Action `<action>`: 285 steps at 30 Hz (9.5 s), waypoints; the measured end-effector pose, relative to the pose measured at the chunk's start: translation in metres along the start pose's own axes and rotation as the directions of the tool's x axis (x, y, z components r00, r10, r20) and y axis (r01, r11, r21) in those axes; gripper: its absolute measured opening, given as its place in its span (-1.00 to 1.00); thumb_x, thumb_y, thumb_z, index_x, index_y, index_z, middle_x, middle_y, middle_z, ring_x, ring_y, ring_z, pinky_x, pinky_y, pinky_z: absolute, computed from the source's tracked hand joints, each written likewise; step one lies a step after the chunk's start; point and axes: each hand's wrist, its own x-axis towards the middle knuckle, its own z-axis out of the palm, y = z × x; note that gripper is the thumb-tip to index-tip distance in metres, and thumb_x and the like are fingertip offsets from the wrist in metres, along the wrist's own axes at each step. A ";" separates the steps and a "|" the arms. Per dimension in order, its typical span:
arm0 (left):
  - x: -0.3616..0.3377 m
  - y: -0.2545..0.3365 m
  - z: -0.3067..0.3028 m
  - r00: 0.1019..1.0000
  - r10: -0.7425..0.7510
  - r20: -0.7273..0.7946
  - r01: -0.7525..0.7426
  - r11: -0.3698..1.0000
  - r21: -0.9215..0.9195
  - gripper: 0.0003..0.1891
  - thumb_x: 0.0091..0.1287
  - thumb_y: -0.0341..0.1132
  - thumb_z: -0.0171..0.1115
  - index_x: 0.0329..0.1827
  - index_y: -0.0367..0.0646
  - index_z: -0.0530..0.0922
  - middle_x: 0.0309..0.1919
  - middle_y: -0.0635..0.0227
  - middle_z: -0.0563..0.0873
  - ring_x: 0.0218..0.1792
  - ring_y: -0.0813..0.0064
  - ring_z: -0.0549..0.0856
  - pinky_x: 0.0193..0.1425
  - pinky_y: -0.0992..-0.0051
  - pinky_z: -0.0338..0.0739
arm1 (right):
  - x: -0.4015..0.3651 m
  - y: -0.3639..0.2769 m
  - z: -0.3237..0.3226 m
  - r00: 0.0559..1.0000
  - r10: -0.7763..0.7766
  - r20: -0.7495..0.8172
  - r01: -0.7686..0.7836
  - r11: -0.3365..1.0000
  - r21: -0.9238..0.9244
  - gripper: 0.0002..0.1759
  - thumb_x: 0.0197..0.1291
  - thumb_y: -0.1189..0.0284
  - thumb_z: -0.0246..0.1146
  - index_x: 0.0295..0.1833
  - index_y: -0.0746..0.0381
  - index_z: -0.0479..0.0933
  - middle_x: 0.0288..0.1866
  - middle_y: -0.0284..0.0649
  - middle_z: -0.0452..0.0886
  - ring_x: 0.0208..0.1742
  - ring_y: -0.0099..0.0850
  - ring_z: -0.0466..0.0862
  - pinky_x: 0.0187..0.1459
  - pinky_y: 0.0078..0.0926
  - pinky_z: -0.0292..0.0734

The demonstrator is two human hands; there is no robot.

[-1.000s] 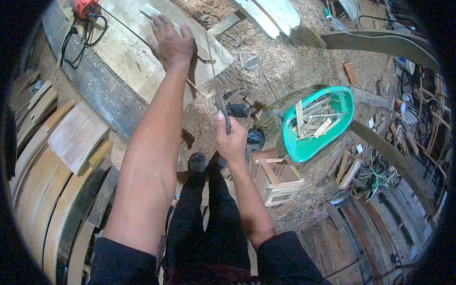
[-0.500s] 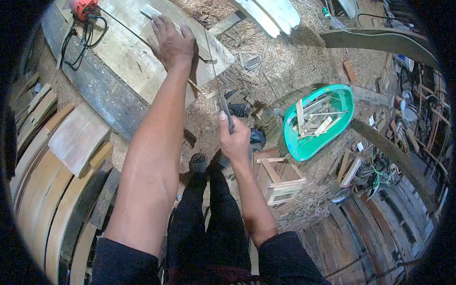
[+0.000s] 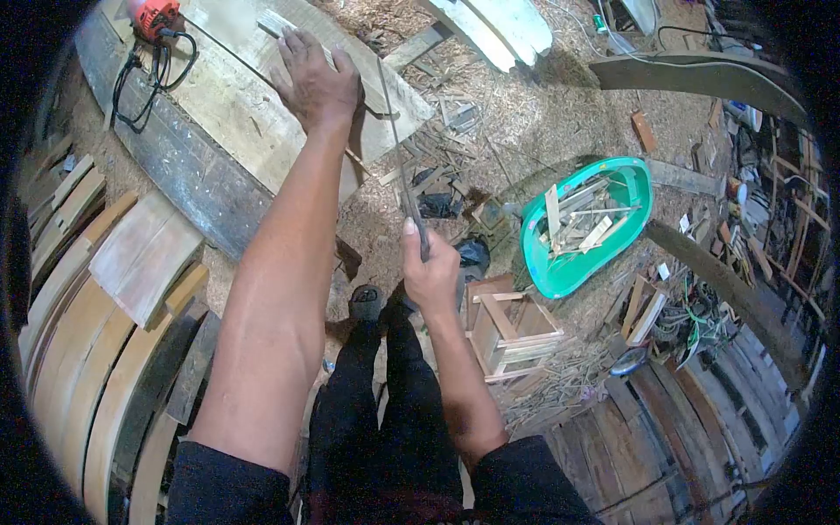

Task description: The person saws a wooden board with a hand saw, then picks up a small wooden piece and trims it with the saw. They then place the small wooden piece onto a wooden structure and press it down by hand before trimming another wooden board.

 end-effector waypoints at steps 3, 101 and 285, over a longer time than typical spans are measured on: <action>-0.001 0.000 -0.003 1.000 0.013 -0.013 -0.014 0.998 -0.055 -0.31 0.43 -0.05 -0.03 0.54 -0.28 0.27 0.58 0.08 0.24 0.62 0.20 0.15 0.63 -0.04 -0.11 | 0.018 -0.003 0.003 0.999 -0.044 0.003 0.044 0.999 -0.027 -0.50 0.46 0.17 0.22 -0.46 0.33 0.50 -0.67 -0.39 0.31 -0.55 -0.62 0.30 -0.52 -0.45 0.25; -0.001 -0.008 0.010 0.999 0.021 -0.035 -0.021 0.999 -0.025 -0.35 0.42 -0.07 -0.01 0.51 -0.25 0.32 0.58 0.11 0.26 0.61 0.24 0.17 0.62 -0.09 -0.10 | 0.014 -0.009 -0.011 0.997 -0.041 0.063 0.042 0.999 -0.021 -0.52 0.46 0.18 0.21 -0.43 0.34 0.52 -0.65 -0.32 0.44 -0.54 -0.58 0.42 -0.46 -0.44 0.36; 0.009 0.009 0.067 0.984 0.174 -0.043 -0.168 0.979 0.119 -0.33 0.43 -0.14 -0.10 0.58 -0.22 0.19 0.63 0.21 0.16 0.63 0.31 0.11 0.63 0.00 -0.09 | -0.017 0.061 0.034 0.978 -0.163 -0.131 0.203 0.895 0.397 -0.72 0.34 0.37 0.26 -0.41 0.28 0.49 -0.60 -0.47 0.38 -0.54 -0.70 0.36 -0.51 -0.62 0.25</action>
